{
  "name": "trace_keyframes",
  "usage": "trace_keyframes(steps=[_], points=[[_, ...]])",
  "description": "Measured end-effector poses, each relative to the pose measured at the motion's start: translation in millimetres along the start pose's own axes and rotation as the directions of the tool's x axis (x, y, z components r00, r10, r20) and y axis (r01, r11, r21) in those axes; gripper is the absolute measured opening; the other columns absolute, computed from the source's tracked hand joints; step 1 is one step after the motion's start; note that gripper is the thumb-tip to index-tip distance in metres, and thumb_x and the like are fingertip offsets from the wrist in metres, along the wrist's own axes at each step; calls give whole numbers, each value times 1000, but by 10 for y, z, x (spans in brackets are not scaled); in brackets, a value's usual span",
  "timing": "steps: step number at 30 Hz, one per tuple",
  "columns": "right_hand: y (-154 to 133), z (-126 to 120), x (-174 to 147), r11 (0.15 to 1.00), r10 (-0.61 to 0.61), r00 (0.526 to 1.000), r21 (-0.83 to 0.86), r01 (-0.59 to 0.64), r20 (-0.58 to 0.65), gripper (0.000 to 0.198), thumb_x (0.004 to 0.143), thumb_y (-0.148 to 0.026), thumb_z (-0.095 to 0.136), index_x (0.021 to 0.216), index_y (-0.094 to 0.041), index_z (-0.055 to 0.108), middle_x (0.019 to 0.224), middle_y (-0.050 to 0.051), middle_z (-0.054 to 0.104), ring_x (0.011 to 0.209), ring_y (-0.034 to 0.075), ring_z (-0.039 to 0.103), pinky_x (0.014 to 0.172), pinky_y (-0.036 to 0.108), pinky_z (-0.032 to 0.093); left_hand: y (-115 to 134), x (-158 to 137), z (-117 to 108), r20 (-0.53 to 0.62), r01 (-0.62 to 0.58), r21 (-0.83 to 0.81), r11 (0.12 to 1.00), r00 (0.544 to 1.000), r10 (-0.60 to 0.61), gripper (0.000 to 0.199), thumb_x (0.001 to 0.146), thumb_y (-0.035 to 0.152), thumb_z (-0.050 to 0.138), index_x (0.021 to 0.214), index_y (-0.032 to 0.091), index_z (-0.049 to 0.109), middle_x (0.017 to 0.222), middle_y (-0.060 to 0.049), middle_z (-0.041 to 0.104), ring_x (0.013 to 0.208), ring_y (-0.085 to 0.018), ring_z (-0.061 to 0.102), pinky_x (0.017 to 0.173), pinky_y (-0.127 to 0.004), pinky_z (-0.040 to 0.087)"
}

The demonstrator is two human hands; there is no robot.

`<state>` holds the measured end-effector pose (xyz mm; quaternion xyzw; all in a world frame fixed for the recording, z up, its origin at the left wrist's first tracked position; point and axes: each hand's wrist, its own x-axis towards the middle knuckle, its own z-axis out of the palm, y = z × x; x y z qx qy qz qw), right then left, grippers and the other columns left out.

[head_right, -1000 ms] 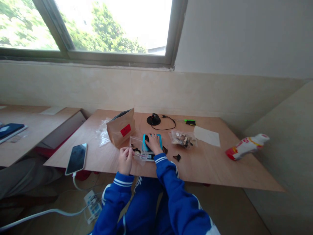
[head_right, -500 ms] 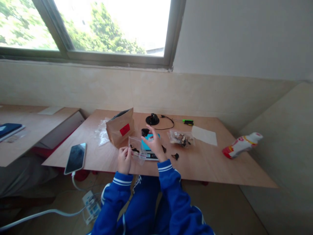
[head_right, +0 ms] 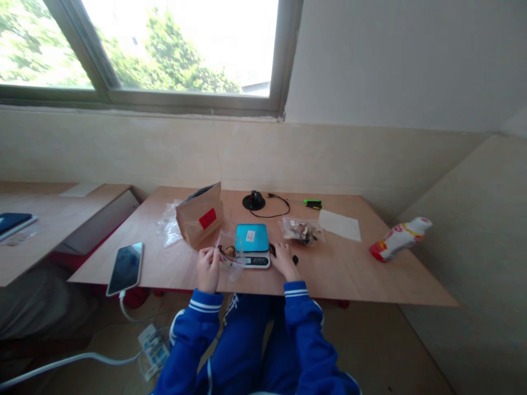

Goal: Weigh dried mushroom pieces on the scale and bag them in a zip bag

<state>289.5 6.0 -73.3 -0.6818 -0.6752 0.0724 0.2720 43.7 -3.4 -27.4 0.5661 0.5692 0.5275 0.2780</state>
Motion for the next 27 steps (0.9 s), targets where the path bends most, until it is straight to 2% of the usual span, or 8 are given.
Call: trace_keyframes(steps=[7, 11, 13, 15, 17, 20, 23, 27], points=[[-73, -81, -35, 997, 74, 993, 25, -72, -91, 28, 80, -11, 48, 96, -16, 70, 98, 14, 71, 89, 29, 62, 81, 44, 47, 26, -32, -19, -16, -19, -10, 1000, 1000, 19, 40, 87, 43, 42, 56, 19, 56, 83, -6, 50, 82, -20, 56, 84, -38, 47], [-440, -381, 62, 925, 86, 956, 380, 29, -282, 32, 88, -26, 48, 112, -16, 65, 106, 12, 71, 87, 23, 66, 77, 38, 53, 44, -58, -7, -10, -8, -27, 1000, 1000, 7, 41, 86, 44, 44, 57, 19, 57, 84, -6, 49, 80, -19, 56, 81, -37, 47], [-730, -555, 87, 867, 1, 959, 478, 141, -285, 34, 89, -32, 49, 118, -19, 63, 114, 10, 68, 97, 22, 65, 83, 37, 52, 61, -73, 8, -1, -14, -33, 999, 1000, 13, 42, 87, 45, 43, 57, 19, 58, 84, -6, 50, 81, -20, 57, 83, -38, 47], [-993, -688, 67, 835, -155, 970, 501, 230, -188, 41, 89, -34, 53, 129, -25, 55, 124, 7, 63, 111, 22, 60, 94, 38, 49, 83, -86, 22, 3, -24, -40, 999, 1000, 24, 43, 87, 46, 42, 58, 19, 59, 84, -7, 50, 83, -21, 57, 85, -40, 46], [-1153, -737, -6, 821, -229, 968, 515, 248, -102, 48, 88, -36, 54, 136, -29, 48, 134, 6, 56, 121, 22, 53, 101, 40, 44, 109, -95, 30, -3, -36, -49, 998, 999, 35, 45, 88, 48, 41, 60, 19, 61, 84, -7, 50, 85, -22, 57, 87, -40, 46], [-1166, -619, -186, 819, -148, 988, 555, 145, -40, 59, 85, -41, 59, 140, -28, 42, 143, 8, 46, 128, 24, 47, 104, 42, 42, 158, -99, 36, -26, -43, -61, 997, 999, 42, 48, 88, 50, 41, 61, 19, 63, 84, -7, 51, 85, -21, 58, 86, -39, 47], [-1066, -369, -348, 770, -31, 999, 638, 1, 35, 77, 76, -45, 69, 142, -26, 37, 146, 12, 41, 128, 27, 47, 101, 44, 45, 224, -103, 49, -50, -61, -87, 994, 997, 57, 49, 89, 52, 41, 60, 19, 64, 84, -7, 52, 86, -20, 58, 83, -36, 48], [-1053, -177, -407, 655, 62, 998, 754, -58, 23, 53, 84, -45, 59, 131, -22, 52, 133, 12, 57, 121, 26, 55, 97, 42, 48, 322, -134, 67, -21, -72, -152, 986, 997, 70, 47, 90, 49, 42, 63, 19, 66, 84, -6, 52, 88, -19, 58, 81, -33, 49]])
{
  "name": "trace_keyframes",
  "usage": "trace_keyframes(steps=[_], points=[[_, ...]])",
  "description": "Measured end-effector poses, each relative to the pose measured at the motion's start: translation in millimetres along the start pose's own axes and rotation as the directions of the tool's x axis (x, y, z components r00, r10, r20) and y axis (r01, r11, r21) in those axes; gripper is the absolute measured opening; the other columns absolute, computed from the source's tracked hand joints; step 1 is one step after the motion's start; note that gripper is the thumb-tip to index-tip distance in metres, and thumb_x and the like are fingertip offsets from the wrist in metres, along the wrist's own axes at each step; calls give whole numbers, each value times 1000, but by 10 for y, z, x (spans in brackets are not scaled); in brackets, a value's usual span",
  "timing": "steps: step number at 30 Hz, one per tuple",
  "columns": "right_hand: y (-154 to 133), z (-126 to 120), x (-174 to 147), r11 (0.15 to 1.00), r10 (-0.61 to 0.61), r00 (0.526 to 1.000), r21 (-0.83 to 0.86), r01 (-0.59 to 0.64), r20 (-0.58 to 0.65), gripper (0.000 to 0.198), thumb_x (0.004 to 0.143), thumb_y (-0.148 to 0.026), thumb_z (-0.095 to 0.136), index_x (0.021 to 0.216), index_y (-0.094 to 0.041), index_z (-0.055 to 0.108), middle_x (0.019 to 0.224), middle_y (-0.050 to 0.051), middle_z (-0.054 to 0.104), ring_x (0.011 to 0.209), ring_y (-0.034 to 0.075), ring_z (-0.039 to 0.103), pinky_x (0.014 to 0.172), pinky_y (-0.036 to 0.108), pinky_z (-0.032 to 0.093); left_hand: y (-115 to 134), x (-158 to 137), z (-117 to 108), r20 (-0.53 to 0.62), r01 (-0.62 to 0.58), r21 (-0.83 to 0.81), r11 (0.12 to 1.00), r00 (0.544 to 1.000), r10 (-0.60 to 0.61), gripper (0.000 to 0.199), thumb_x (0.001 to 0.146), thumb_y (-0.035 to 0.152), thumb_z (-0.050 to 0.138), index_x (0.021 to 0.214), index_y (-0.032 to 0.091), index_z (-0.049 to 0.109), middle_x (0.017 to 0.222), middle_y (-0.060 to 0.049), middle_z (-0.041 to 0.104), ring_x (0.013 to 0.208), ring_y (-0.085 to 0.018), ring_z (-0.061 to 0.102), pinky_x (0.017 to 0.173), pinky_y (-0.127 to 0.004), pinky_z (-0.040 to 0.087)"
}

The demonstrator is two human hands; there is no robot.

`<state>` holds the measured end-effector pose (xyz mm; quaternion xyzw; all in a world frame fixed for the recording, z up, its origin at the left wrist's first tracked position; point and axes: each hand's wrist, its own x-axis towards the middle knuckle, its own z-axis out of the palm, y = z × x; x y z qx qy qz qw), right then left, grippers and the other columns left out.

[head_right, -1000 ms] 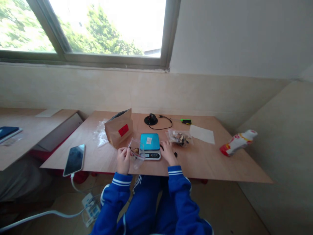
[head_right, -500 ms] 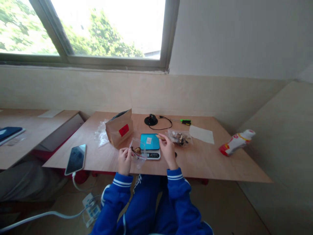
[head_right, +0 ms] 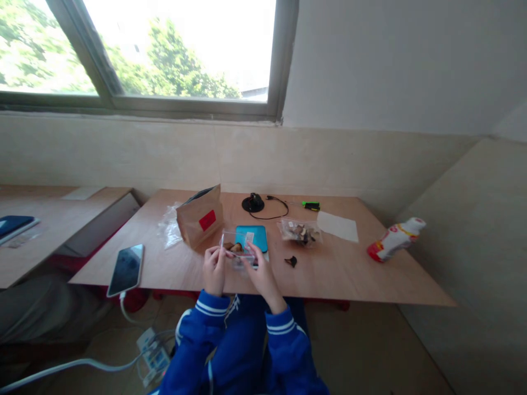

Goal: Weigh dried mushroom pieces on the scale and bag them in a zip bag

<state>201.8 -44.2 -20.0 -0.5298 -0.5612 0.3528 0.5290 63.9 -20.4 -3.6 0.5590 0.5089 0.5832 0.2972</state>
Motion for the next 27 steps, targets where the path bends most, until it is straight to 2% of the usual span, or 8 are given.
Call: trace_keyframes(steps=[4, 8, 11, 14, 16, 18, 23, 27], points=[[-122, -9, 17, 999, -19, 995, 36, 23, -95, 35, 87, -45, 55, 105, -19, 69, 109, 11, 71, 104, 26, 65, 94, 43, 49, 18, -19, -12, 52, -55, -21, 998, 997, 56, 44, 92, 46, 40, 65, 19, 63, 88, -7, 52, 92, -19, 57, 88, -35, 46], [-201, -108, -15, 993, -20, 989, 109, 36, -145, 33, 86, -46, 56, 97, -18, 71, 102, 10, 73, 99, 25, 66, 92, 41, 50, -95, 43, -46, -90, -46, -55, 997, 995, 41, 33, 86, 48, 50, 87, 18, 62, 104, -9, 54, 105, -22, 53, 93, -38, 44], [-155, -168, -47, 982, 45, 987, 190, -14, -157, 37, 84, -50, 57, 96, -18, 70, 97, 9, 74, 93, 25, 68, 88, 41, 52, -201, 122, -41, 2, 128, -233, 964, 991, -131, 43, 77, 54, 60, 101, 18, 60, 109, -10, 59, 105, -22, 56, 89, -35, 46], [-89, -206, -59, 975, 70, 979, 222, -26, -193, 40, 84, -53, 56, 94, -17, 69, 89, 9, 74, 85, 24, 68, 80, 39, 54, -256, 161, -10, 174, 335, -419, 844, 942, -287, 51, 69, 57, 67, 98, 16, 63, 96, -8, 67, 89, -19, 62, 78, -30, 49], [-81, -228, -60, 984, 51, 977, 175, -15, -205, 41, 86, -54, 53, 91, -17, 68, 84, 8, 73, 79, 23, 67, 74, 35, 55, -253, 153, 8, 213, 360, -454, 815, 932, -292, 47, 67, 55, 69, 91, 15, 65, 86, -6, 68, 80, -16, 63, 71, -26, 48], [-116, -250, -63, 996, 23, 976, 94, -3, -215, 44, 89, -56, 46, 89, -17, 67, 80, 7, 71, 75, 21, 65, 70, 32, 54, -225, 129, 14, 190, 316, -455, 833, 948, -256, 40, 70, 52, 69, 85, 15, 66, 80, -3, 67, 74, -14, 61, 67, -23, 47], [-277, -293, -94, 997, -48, 974, -62, 35, -222, 47, 92, -55, 37, 85, -19, 66, 76, 6, 68, 75, 20, 63, 74, 30, 51, -132, 100, -27, 102, 274, -472, 838, 961, -257, 40, 70, 54, 68, 82, 16, 65, 73, -1, 66, 64, -11, 59, 58, -20, 46], [-338, -319, -140, 991, -61, 970, -130, 31, -233, 47, 93, -54, 36, 90, -19, 67, 81, 8, 69, 78, 22, 65, 75, 32, 51, -62, 115, -95, 110, 301, -502, 811, 952, -285, 40, 67, 52, 72, 80, 15, 65, 64, 2, 62, 56, -8, 55, 50, -18, 42]])
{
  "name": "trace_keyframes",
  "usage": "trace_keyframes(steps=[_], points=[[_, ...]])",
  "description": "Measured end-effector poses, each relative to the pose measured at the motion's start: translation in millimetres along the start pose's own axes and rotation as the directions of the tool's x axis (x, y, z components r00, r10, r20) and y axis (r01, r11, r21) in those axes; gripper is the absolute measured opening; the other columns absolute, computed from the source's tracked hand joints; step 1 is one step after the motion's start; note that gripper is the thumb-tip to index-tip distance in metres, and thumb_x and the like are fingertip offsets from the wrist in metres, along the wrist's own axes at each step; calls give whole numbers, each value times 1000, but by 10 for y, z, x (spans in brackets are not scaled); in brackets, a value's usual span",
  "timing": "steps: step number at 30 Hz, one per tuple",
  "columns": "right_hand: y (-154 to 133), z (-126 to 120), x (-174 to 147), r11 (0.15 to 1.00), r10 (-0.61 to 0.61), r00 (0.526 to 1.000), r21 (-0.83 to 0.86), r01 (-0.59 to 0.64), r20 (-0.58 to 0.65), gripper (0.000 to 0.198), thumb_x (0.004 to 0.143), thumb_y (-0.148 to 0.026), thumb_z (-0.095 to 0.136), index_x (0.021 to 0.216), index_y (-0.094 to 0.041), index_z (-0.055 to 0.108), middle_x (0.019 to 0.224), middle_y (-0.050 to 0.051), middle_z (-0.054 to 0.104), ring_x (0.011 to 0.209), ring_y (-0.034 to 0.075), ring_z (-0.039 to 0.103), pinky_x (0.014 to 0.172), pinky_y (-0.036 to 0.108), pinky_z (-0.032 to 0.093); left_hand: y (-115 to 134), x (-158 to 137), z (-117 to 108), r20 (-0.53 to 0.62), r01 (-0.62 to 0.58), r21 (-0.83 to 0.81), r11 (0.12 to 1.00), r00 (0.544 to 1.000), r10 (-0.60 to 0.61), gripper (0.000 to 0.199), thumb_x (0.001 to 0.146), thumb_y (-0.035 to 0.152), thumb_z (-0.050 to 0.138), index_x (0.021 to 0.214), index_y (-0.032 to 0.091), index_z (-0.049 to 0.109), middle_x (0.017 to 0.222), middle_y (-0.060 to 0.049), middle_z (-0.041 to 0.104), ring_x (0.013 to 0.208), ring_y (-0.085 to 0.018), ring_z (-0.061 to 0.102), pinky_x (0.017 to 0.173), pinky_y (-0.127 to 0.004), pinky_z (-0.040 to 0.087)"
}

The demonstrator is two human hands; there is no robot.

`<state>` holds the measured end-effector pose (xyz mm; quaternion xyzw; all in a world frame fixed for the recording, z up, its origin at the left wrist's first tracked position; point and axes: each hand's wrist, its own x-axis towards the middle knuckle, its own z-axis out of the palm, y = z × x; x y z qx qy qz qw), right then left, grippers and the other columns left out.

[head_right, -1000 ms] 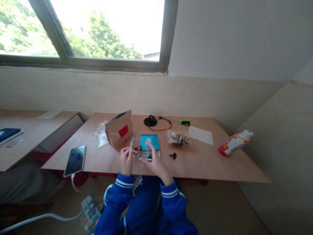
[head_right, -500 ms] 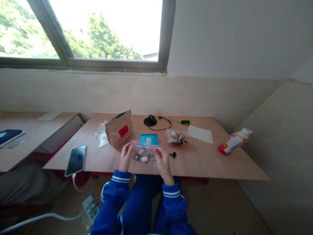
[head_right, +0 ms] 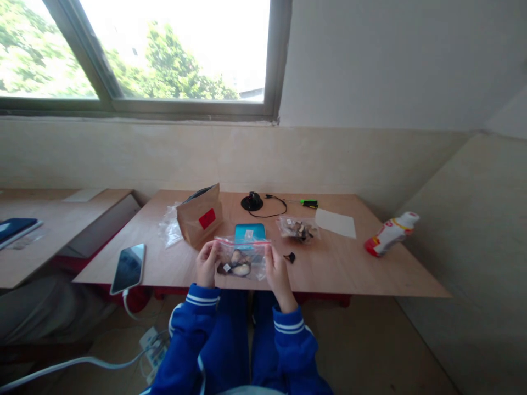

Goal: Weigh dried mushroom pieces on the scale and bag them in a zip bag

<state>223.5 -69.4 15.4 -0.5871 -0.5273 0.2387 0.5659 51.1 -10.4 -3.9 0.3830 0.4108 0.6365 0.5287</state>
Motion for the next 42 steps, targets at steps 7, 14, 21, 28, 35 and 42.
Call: trace_keyframes(steps=[7, 14, 21, 28, 35, 42], points=[[-27, -79, 1, 998, -59, 992, -33, 55, -108, 50, 93, -55, 35, 87, -18, 68, 82, 11, 71, 82, 25, 66, 74, 34, 52, 229, -39, 30, 63, -83, 36, 996, 995, 81, 34, 67, 47, 73, 74, 15, 65, 69, -1, 67, 66, -14, 62, 63, -25, 51], [-22, -17, 225, 989, -106, 988, 93, 116, -115, 47, 93, -54, 37, 80, -21, 67, 85, 8, 73, 85, 23, 67, 83, 36, 51, 234, 99, 192, 3, -161, 31, 986, 987, 161, 28, 75, 44, 67, 75, 17, 63, 69, -1, 66, 68, -13, 63, 64, -23, 49], [5, 140, 336, 981, -72, 991, 173, 91, -114, 48, 93, -55, 36, 85, -20, 68, 88, 9, 74, 76, 22, 67, 77, 37, 53, 187, 196, 270, -76, -227, 40, 973, 970, 230, 30, 77, 46, 64, 77, 17, 60, 67, 1, 63, 61, -11, 59, 60, -21, 47], [-18, 168, 230, 988, -59, 990, 132, 76, -131, 35, 86, -50, 55, 88, -18, 69, 83, 7, 74, 74, 22, 68, 75, 36, 54, 150, 119, 217, -105, -191, 65, 979, 975, 197, 32, 78, 49, 61, 78, 18, 60, 67, 2, 61, 60, -10, 57, 59, -21, 45], [-62, 154, 193, 982, -71, 978, 160, 103, -196, 32, 86, -46, 56, 84, -17, 68, 82, 7, 73, 75, 21, 67, 76, 36, 54, 163, 90, 224, -109, -202, 135, 970, 970, 217, 35, 76, 51, 63, 80, 17, 64, 66, 1, 62, 61, -11, 57, 59, -22, 46], [-12, 56, 288, 945, -310, 937, -157, 286, -161, 31, 85, -38, 59, 110, -20, 63, 116, 9, 65, 111, 24, 57, 100, 43, 41, 149, 57, 262, -26, -239, 161, 958, 969, 247, 32, 78, 50, 63, 82, 17, 64, 77, -2, 66, 71, -14, 62, 64, -23, 49]])
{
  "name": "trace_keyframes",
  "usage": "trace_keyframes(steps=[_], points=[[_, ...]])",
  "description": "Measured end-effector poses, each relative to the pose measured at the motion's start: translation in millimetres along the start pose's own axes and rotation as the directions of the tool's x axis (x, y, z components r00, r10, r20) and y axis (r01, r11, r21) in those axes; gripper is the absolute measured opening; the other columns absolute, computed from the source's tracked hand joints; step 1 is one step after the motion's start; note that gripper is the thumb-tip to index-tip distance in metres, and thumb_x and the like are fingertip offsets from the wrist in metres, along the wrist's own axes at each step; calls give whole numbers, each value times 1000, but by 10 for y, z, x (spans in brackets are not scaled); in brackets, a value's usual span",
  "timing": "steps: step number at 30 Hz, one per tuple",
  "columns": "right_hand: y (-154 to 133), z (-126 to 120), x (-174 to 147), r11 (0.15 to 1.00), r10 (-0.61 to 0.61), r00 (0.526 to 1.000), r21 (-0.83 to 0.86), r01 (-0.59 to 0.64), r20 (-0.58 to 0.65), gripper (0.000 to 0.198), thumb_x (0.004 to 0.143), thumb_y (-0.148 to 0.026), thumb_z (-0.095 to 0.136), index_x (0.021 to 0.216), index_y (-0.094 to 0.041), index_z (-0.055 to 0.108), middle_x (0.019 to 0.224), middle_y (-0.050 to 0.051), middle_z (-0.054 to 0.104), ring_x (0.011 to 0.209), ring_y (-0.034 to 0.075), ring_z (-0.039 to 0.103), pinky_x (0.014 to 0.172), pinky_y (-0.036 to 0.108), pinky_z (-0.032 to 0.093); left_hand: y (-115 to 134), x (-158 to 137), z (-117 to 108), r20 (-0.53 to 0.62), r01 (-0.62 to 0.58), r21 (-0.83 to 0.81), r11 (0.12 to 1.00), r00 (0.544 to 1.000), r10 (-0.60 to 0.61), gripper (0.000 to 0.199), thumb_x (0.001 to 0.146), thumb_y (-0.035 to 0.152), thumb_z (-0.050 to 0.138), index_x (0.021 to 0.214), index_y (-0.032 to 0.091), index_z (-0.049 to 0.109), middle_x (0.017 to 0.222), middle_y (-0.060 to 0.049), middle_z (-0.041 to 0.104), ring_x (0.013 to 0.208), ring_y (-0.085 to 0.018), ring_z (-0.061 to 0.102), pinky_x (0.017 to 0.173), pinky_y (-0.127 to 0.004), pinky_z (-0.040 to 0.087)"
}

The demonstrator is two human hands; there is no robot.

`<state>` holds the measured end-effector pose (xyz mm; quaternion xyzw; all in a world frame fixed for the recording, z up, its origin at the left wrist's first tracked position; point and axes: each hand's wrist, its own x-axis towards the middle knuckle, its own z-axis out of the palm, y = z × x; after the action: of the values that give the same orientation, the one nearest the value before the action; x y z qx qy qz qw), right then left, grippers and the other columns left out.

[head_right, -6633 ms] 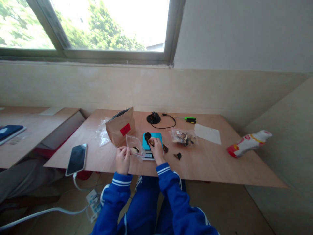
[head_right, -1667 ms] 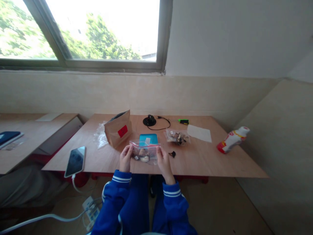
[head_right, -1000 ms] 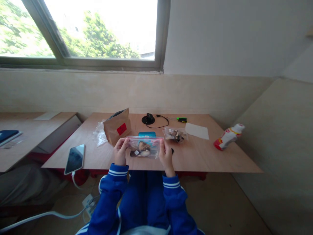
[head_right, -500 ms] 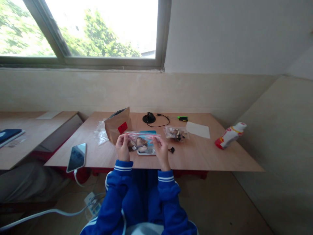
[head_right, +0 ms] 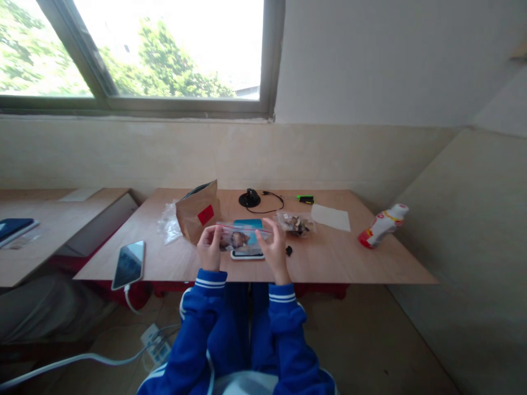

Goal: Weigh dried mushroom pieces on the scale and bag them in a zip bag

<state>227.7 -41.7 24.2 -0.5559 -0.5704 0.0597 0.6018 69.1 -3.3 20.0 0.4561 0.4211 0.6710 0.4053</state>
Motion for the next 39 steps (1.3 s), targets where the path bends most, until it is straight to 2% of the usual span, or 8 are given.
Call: trace_keyframes(steps=[4, 8, 11, 19, 25, 30, 33, 39], points=[[-92, 72, 106, 984, -120, 974, -111, 142, 190, 24, 85, -35, 60, 105, -25, 67, 114, 6, 67, 114, 25, 54, 103, 44, 36, -2, -56, 37, 88, -42, 58, 997, 995, 37, 30, 78, 48, 63, 82, 18, 64, 77, -2, 67, 67, -12, 61, 62, -22, 49], [-132, 184, 175, 985, -107, 953, -104, 141, 283, 15, 86, -35, 59, 83, -24, 69, 90, 5, 71, 96, 25, 60, 90, 42, 43, -1, -45, 19, 120, -76, 96, 992, 991, 65, 27, 79, 45, 63, 81, 18, 65, 76, -2, 67, 69, -13, 62, 65, -22, 49], [-117, 249, 174, 984, -90, 954, -120, 129, 285, 17, 88, -31, 57, 78, -22, 67, 82, 6, 69, 85, 24, 60, 81, 39, 43, -17, -12, -11, 118, -73, 115, 991, 991, 59, 26, 79, 44, 63, 79, 18, 65, 77, -2, 67, 71, -14, 63, 66, -23, 49], [-82, 335, 62, 977, -92, 978, -172, 125, 188, 17, 89, -15, 45, 77, -20, 56, 81, 6, 63, 82, 23, 54, 77, 35, 41, -65, -32, 52, 156, -84, 102, 991, 986, 67, 28, 81, 45, 61, 81, 17, 63, 75, -2, 65, 67, -12, 61, 62, -22, 48], [-139, 321, 127, 977, -153, 930, -90, 193, 334, 9, 90, -22, 51, 86, -21, 60, 88, 5, 65, 85, 22, 56, 79, 33, 41, -94, -61, 68, 159, -135, 117, 984, 980, 116, 24, 83, 41, 60, 82, 18, 64, 78, -3, 65, 72, -13, 61, 65, -22, 48], [-145, 391, 154, 965, -140, 945, -172, 196, 295, 22, 87, -10, 46, 69, -21, 56, 71, 3, 61, 75, 21, 55, 73, 32, 38, -167, -80, 95, 192, -157, 154, 975, 973, 127, 22, 86, 39, 57, 84, 19, 64, 82, -4, 66, 77, -15, 63, 69, -24, 48], [-120, 422, 133, 962, -123, 948, -200, 186, 292, 21, 87, -12, 47, 71, -21, 57, 72, 4, 61, 75, 21, 54, 72, 31, 39, -200, -74, 103, 136, -165, 213, 963, 981, 138, 22, 86, 40, 56, 83, 19, 63, 81, -4, 65, 76, -15, 63, 69, -25, 49], [16, 400, 107, 963, -118, 916, -182, 200, 384, 17, 89, -18, 53, 79, -22, 65, 80, 4, 68, 82, 21, 58, 76, 32, 41, -255, -11, 17, -7, -96, 230, 968, 995, 100, 23, 84, 42, 57, 83, 19, 61, 79, -3, 64, 71, -14, 62, 67, -25, 49]])
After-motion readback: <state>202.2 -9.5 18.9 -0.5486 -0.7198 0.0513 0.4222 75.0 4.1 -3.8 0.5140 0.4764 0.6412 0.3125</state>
